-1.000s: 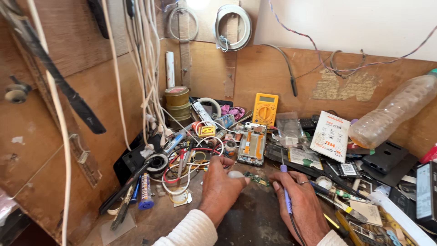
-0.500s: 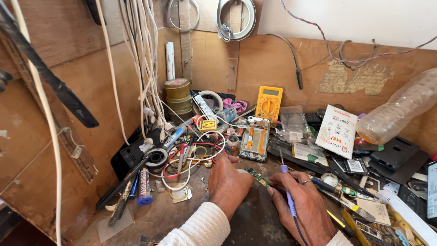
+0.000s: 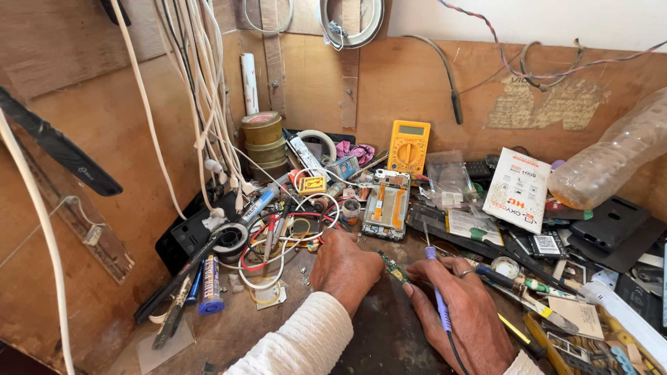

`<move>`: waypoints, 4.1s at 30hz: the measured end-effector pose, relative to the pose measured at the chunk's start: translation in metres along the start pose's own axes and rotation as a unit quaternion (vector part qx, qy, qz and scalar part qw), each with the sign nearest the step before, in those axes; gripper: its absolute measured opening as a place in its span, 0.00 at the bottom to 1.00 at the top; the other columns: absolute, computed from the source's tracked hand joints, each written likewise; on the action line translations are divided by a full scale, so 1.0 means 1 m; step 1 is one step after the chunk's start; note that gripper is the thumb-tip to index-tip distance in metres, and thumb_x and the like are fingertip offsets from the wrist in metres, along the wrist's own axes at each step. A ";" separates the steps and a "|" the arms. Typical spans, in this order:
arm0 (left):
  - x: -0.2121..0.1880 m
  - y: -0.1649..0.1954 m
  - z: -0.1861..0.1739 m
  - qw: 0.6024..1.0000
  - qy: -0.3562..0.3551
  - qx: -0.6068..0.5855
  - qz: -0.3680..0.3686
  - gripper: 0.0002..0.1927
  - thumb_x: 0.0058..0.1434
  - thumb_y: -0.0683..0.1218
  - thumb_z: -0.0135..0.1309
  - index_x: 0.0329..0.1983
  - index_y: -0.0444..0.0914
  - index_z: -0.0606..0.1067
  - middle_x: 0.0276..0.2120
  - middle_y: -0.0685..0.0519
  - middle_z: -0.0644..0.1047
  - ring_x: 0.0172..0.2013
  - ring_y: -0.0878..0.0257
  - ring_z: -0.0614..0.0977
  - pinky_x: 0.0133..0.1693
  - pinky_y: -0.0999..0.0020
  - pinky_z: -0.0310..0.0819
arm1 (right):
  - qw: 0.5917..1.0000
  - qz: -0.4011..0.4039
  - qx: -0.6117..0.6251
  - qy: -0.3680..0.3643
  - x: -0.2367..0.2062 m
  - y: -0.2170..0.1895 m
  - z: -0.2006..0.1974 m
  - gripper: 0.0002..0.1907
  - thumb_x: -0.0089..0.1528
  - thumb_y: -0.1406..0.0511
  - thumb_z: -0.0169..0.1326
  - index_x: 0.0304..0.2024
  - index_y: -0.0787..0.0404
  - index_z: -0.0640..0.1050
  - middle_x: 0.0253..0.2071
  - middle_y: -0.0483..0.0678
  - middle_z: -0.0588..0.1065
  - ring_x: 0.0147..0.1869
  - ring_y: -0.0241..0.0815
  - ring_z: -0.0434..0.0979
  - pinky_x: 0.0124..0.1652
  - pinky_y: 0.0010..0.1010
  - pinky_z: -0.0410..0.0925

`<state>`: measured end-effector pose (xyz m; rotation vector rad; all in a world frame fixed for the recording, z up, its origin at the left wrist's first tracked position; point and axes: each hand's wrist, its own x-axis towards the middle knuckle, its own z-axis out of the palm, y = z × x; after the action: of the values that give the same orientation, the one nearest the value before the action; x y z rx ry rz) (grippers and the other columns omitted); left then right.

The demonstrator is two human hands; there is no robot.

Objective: The person uses a soldering iron to work on a small green circuit board on a cluttered workbench. They hold the board with the left hand and apply the soldering iron with the right hand, then set the board down and briefly inspect it.

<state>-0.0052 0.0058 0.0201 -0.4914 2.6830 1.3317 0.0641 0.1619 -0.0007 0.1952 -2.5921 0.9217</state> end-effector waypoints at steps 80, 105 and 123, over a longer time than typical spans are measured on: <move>0.000 0.005 -0.004 1.000 -0.002 0.019 0.019 0.35 0.45 0.47 0.68 0.55 0.29 0.70 0.51 0.39 0.79 0.54 0.48 0.82 0.57 0.59 0.74 | 0.983 0.084 0.144 0.074 -0.009 0.026 0.000 0.07 0.55 0.67 0.64 0.32 0.66 0.85 0.25 0.47 0.84 0.27 0.29 0.77 0.28 0.24 0.70; -0.004 0.005 -0.012 0.999 -0.040 -0.001 0.031 0.24 0.45 0.45 0.65 0.46 0.33 0.80 0.42 0.42 0.84 0.42 0.54 0.87 0.49 0.61 0.79 | 0.985 0.070 0.145 0.067 -0.009 0.026 -0.001 0.07 0.54 0.67 0.64 0.32 0.67 0.83 0.30 0.48 0.84 0.29 0.30 0.81 0.31 0.24 0.72; -0.003 0.005 -0.014 0.997 -0.063 -0.029 0.030 0.12 0.47 0.44 0.66 0.36 0.38 0.85 0.29 0.48 0.85 0.25 0.60 0.85 0.29 0.66 0.80 | 0.984 0.087 0.145 0.059 -0.009 0.020 -0.003 0.08 0.54 0.66 0.63 0.33 0.66 0.84 0.30 0.47 0.83 0.28 0.31 0.81 0.30 0.24 0.72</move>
<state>-0.0038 -0.0018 0.0334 -0.3236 2.5819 1.4096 0.0682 0.1789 -0.0135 -0.0097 -2.3857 1.3304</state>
